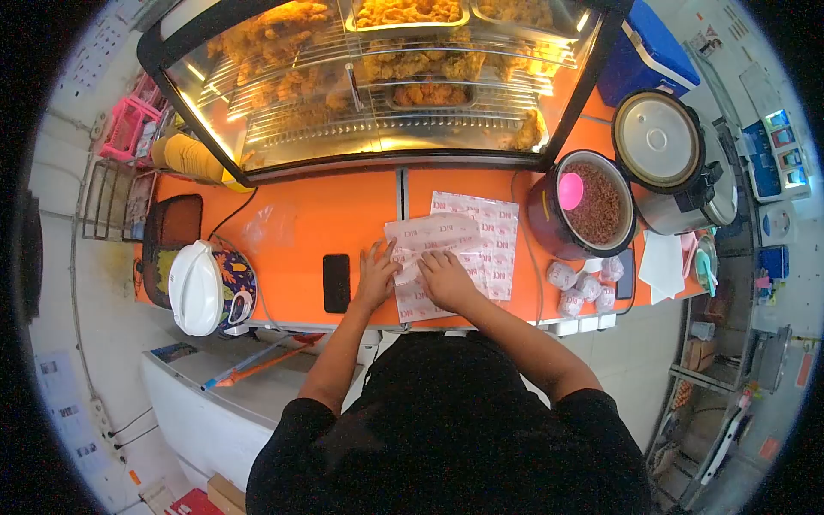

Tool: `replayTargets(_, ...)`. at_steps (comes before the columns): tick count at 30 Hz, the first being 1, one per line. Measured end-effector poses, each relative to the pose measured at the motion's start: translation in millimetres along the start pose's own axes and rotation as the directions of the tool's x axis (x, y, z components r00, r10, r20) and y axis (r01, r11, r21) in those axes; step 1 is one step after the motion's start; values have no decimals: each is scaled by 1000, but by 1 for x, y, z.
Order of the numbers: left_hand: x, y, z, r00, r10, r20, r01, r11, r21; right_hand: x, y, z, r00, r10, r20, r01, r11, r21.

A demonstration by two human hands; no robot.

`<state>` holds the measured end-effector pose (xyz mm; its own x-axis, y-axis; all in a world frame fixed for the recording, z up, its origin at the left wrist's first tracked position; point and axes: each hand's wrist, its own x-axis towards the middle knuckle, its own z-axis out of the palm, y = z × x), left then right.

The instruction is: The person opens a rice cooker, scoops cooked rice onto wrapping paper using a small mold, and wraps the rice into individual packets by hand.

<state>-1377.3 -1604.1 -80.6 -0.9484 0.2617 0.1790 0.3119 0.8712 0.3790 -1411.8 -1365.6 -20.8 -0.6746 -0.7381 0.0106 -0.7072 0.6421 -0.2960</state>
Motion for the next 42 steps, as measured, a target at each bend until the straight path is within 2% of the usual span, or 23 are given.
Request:
replayTargets(1,0,-5,4,1000,0,-19,0,999,-34,-6,0,7,990,39,133,-27,996,-89)
replayTargets(3,-2,-17,16,998,-1,-59,-5,995,-104,-18,0,9,983,59,171,-41,993,-107)
replayTargets(4,0,-18,20,996,-72,-58,64,988,-139,-23,-1,11,979,69,190,-48,992,-115)
replayTargets(6,4,-17,26,976,-212,-48,198,958,-207,-35,5,27,986,59,156,-50,997,-63)
replayTargets(9,8,-22,36,951,-304,-61,252,873,-418,-47,6,44,990,49,132,-39,996,-81)
replayTargets(12,9,-33,61,861,-507,31,450,732,-511,-51,10,58,997,38,73,-33,998,-61)
replayTargets(14,14,-28,55,782,-597,181,602,647,-468,-51,7,55,996,29,81,-19,992,-125)
replayTargets(16,-2,-54,96,687,-597,415,707,419,-569,-51,5,54,995,43,87,-35,995,-97)
replayTargets(19,5,-31,71,542,-774,328,791,337,-511,-53,4,53,997,42,69,-37,997,-70)
replayTargets(21,-3,-30,67,733,-563,380,677,652,-340,-52,1,50,995,61,78,-54,995,-83)
replayTargets(22,-7,-30,68,792,-442,421,570,782,-251,-50,2,50,998,48,41,-45,996,-75)
replayTargets(24,-16,-21,78,714,-607,347,683,496,-536,-53,5,54,999,19,-26,-20,998,-58)
replayTargets(26,-15,-6,74,532,-843,86,756,426,-496,-55,5,54,999,35,1,-35,997,-66)
replayTargets(28,-13,28,29,537,-799,270,722,270,-637,-51,8,55,999,49,12,-48,995,-85)
replayTargets(29,-22,10,55,591,-700,401,772,345,-534,-51,9,56,999,45,-8,-46,996,-75)
replayTargets(30,-39,-12,96,604,-590,536,796,429,-426,-51,9,55,999,43,-25,-44,997,-62)
replayTargets(32,-61,-29,134,760,-448,471,649,567,-507,-52,6,46,999,44,-11,-44,999,-7)
replayTargets(33,-55,-28,122,628,-437,644,778,385,-497,-52,5,41,999,46,-5,-45,999,21)
replayTargets(35,-48,-23,97,323,-274,906,943,15,-332,-52,1,11,997,-5,82,5,1000,-4)
replayTargets(36,-44,-26,92,317,-150,936,925,-171,-341,-53,2,1,991,-27,130,29,1000,-12)
replayTargets(38,-45,-46,105,359,106,927,817,-515,-257,-53,17,21,992,-90,88,97,992,-75)
replayTargets(40,-40,-44,87,367,-84,927,812,-457,-363,-49,38,51,987,-146,72,154,979,-134)
replayTargets(42,-34,-31,63,377,-266,887,805,-379,-456,-37,51,61,993,-98,68,97,995,27)
